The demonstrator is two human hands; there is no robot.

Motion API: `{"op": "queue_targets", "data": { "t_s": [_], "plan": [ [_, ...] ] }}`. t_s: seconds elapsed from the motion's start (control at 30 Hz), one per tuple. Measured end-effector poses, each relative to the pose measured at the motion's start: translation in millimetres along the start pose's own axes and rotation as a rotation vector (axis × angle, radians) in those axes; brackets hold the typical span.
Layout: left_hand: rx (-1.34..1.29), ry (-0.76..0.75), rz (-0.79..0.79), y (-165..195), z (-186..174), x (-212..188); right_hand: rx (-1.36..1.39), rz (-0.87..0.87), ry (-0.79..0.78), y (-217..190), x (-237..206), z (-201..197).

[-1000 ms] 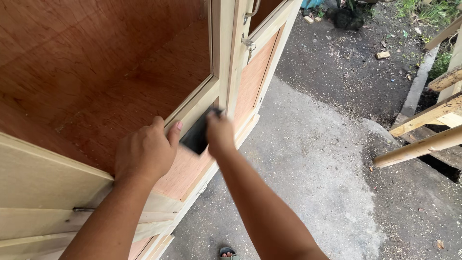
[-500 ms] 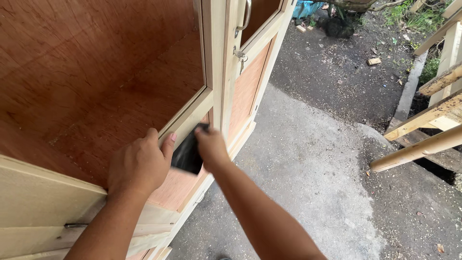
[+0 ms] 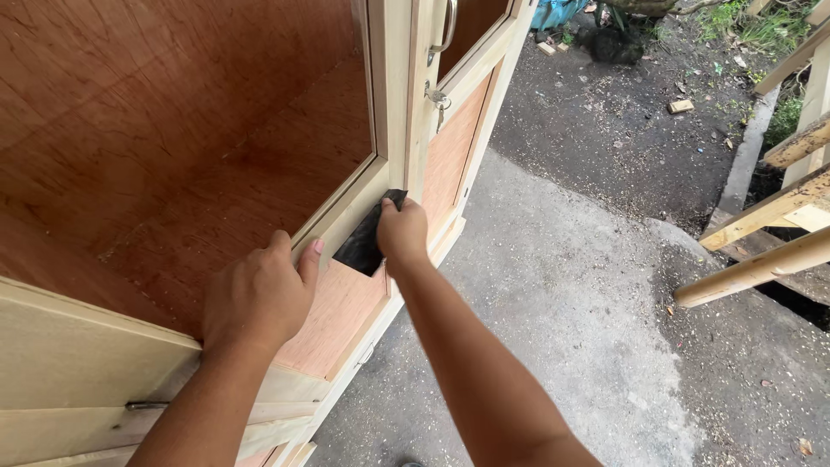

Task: The person sands the surfaces and frame edges of a large wooden wardrobe using a sanding sponge and sandpaper, working over the door panels, rails, drawer front and lower edges, and wipes or brushes dust off between passes.

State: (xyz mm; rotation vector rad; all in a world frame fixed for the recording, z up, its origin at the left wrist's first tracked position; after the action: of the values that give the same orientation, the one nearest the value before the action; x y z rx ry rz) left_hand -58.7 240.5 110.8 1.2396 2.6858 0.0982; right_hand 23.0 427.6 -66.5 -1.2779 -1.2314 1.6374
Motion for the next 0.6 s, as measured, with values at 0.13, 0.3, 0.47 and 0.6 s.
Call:
{"op": "queue_targets", "data": {
  "t_s": [0.13, 0.3, 0.47, 0.6],
  "plan": [
    [0.000, 0.008, 0.010, 1, -1, 0, -0.219, 0.002, -0.111, 31, -69, 32],
    [0.012, -0.036, -0.015, -1, 2, 1, 0.127, 0.036, -0.089, 40, -79, 36],
    [-0.001, -0.022, -0.011, -2, 3, 1, 0.163, 0.026, -0.008, 26, -52, 22],
    [-0.016, -0.014, -0.008, -3, 3, 2, 0.045, -0.079, -0.165, 41, -127, 55]
  ]
}}
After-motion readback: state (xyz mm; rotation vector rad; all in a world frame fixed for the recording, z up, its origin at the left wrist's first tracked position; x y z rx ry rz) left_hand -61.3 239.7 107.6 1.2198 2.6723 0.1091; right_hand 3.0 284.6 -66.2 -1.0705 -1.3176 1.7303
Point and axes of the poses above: each hand's wrist, its own x-axis towards the middle knuckle, its own z-axis out of the palm, y = z × x, the point moved 7 cm from there along x, towards the middle knuckle, and after that the axes turned 1 degree about -y, right-handed, at the moved point
